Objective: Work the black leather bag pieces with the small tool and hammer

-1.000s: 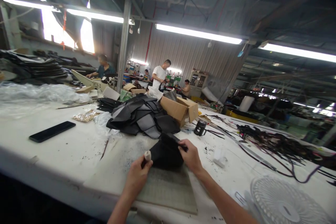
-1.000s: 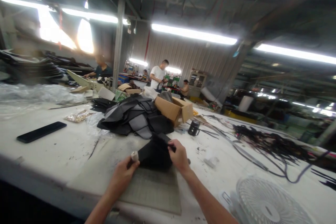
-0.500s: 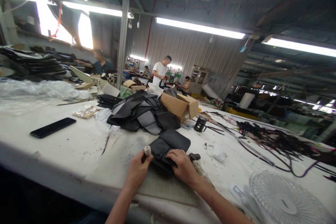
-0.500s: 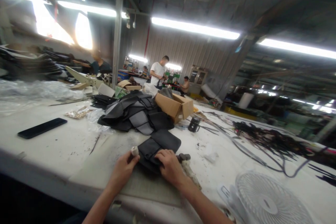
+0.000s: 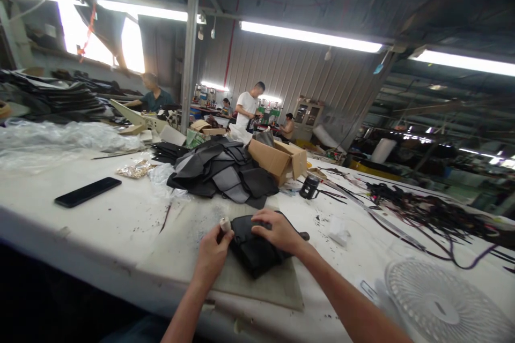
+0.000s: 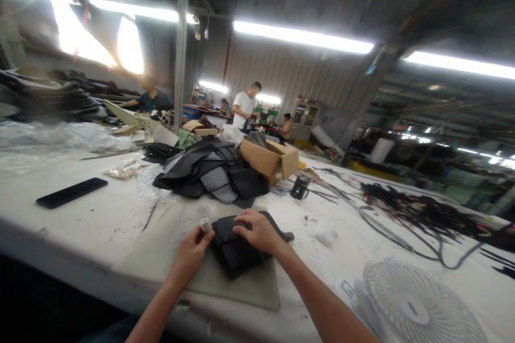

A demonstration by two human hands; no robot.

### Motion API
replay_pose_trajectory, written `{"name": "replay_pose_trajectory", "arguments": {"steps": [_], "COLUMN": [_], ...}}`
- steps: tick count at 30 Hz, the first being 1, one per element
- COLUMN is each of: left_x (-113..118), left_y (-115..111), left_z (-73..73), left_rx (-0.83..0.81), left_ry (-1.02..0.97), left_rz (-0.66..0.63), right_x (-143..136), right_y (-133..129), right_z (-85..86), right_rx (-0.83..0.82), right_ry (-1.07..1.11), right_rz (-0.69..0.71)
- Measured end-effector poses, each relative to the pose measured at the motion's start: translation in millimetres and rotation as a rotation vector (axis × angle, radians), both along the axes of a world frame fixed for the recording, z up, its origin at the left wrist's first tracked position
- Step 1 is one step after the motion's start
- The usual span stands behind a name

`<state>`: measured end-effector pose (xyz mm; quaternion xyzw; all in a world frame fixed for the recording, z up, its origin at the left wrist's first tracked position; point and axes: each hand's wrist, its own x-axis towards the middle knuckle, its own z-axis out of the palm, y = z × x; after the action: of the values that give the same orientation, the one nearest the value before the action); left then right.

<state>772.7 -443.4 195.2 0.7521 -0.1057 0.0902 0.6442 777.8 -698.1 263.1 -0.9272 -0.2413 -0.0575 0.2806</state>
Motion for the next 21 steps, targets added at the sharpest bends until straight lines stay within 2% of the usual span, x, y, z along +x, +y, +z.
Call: {"name": "replay_pose_trajectory", "arguments": {"steps": [5, 10, 14, 19, 21], "left_x": [-0.6, -1.0, -0.2, 0.9, 1.2], "left_y": [-1.0, -1.3, -1.1, -2.1, -2.2], "left_z": [-0.8, 0.8, -2.6, -8.5, -9.6], "left_rx": [0.013, 0.009, -0.005, -0.057, -0.063], "left_ry": [-0.013, -0.024, -0.017, -0.005, 0.003], "left_rz": [0.004, 0.012, 0.021, 0.009, 0.001], "right_x": [59.7, 76.8, 65.6, 24.2, 3.2], "right_y": [-6.0, -0.5, -11.7, -41.4, -53.6], "right_z": [-1.1, -0.9, 20.2, 69.6, 87.0], "right_rx": [-0.182, -0.288, -0.301, -0.268, -0.254], "right_ry": [0.164, 0.134, 0.027, -0.193, -0.355], "right_rz": [0.044, 0.004, -0.015, -0.081, -0.124]}}
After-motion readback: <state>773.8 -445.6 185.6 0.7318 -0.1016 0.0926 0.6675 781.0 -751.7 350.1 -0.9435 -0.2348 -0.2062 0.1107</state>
